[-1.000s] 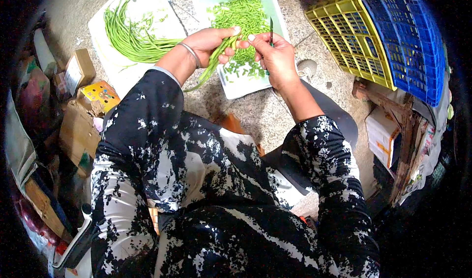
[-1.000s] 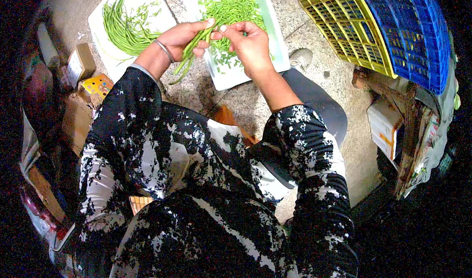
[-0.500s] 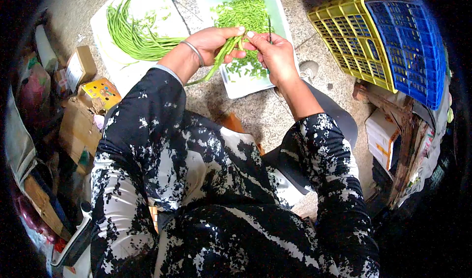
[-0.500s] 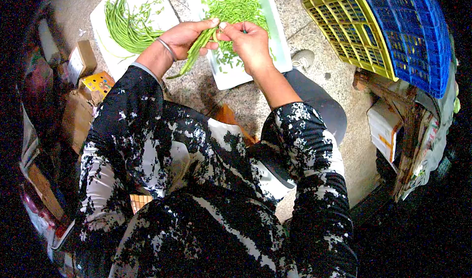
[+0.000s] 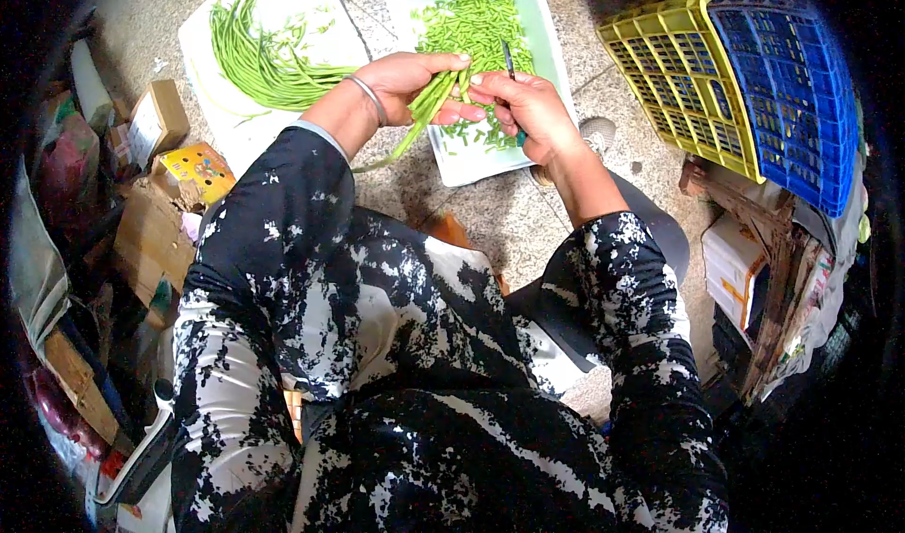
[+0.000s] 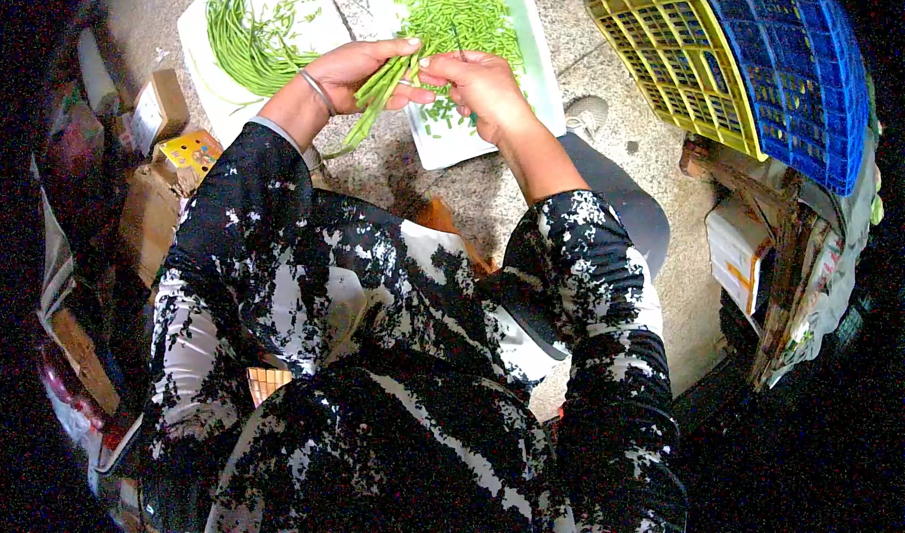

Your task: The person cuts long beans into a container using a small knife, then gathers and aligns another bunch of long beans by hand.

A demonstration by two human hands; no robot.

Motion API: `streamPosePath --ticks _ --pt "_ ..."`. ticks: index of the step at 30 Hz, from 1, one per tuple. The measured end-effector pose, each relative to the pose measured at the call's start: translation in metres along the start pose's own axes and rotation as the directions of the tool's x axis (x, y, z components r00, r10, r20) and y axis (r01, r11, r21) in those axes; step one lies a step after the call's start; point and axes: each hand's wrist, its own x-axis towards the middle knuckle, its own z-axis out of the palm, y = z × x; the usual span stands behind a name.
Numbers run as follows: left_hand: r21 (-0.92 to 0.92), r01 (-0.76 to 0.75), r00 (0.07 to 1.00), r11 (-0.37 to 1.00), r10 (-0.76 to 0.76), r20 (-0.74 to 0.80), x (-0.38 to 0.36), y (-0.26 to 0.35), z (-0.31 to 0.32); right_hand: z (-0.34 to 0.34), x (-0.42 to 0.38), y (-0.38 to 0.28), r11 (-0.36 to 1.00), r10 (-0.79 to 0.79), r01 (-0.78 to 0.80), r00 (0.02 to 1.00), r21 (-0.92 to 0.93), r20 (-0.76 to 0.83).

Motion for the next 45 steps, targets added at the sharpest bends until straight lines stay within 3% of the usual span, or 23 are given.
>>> streamPosePath --ticks 5,7,15,18,20,27,33,35,36,38,39,41,42,45 --pt "-0.007 -0.012 1.000 1.000 0.012 -0.025 -0.002 -0.002 -0.002 -0.004 0.006 0.004 0.986 -0.007 0.003 1.000 0.167 0.024" --pt "0.007 -0.034 0.991 0.999 0.033 0.131 -0.002 -0.001 -0.005 -0.009 0.009 0.003 0.954 -0.008 -0.012 0.998 0.299 0.068" --pt "-0.006 -0.043 0.993 0.999 0.043 0.111 -0.001 0.001 -0.005 -0.011 0.012 0.001 0.924 -0.095 0.108 0.994 0.366 -0.054" --pt "-0.016 -0.044 0.994 0.999 0.045 0.101 0.000 0.000 -0.005 -0.010 0.013 0.004 0.931 -0.128 0.160 0.985 0.328 -0.118" --pt "-0.019 -0.044 0.995 0.999 0.045 0.085 0.000 0.000 -0.004 -0.008 0.013 0.004 0.940 -0.104 0.183 0.958 0.289 -0.267" --pt "-0.004 -0.064 0.992 0.998 0.064 0.112 0.001 0.001 -0.006 -0.010 0.014 0.009 0.977 -0.142 0.195 0.901 0.090 -0.409" --pt "0.003 -0.075 0.993 0.997 0.075 0.095 0.000 0.001 -0.005 -0.013 0.012 0.009 0.994 0.053 -0.009 0.909 0.108 -0.414" --pt "0.007 -0.080 0.993 0.997 0.079 0.086 0.000 0.001 -0.004 -0.009 0.014 0.013 0.991 -0.132 0.102 0.883 -0.091 -0.451" --pt "0.007 -0.081 0.994 0.997 0.081 0.080 0.000 0.001 -0.004 -0.006 0.014 0.013 0.991 -0.132 0.101 0.883 -0.092 -0.451" --pt "0.006 -0.082 0.994 0.997 0.082 0.074 0.000 0.000 -0.002 -0.002 0.014 0.012 0.903 -0.430 0.386 0.833 -0.191 -0.348" --pt "0.033 -0.088 0.996 0.996 0.088 0.005 0.001 -0.001 -0.002 0.003 0.013 0.010 0.903 -0.429 0.385 0.834 -0.191 -0.347" --pt "0.059 -0.088 0.994 0.994 0.092 -0.064 0.003 -0.002 -0.002 0.013 0.010 0.008 0.859 -0.494 0.461 0.860 -0.223 -0.128" --pt "0.064 -0.076 0.996 0.995 0.080 -0.049 0.006 -0.003 -0.003 0.015 0.012 0.010 0.860 -0.493 0.460 0.860 -0.223 -0.131" --pt "0.091 -0.067 0.996 0.994 0.071 -0.048 0.011 -0.004 -0.003 0.015 0.019 0.016 0.770 -0.523 0.400 0.842 -0.496 -0.134"
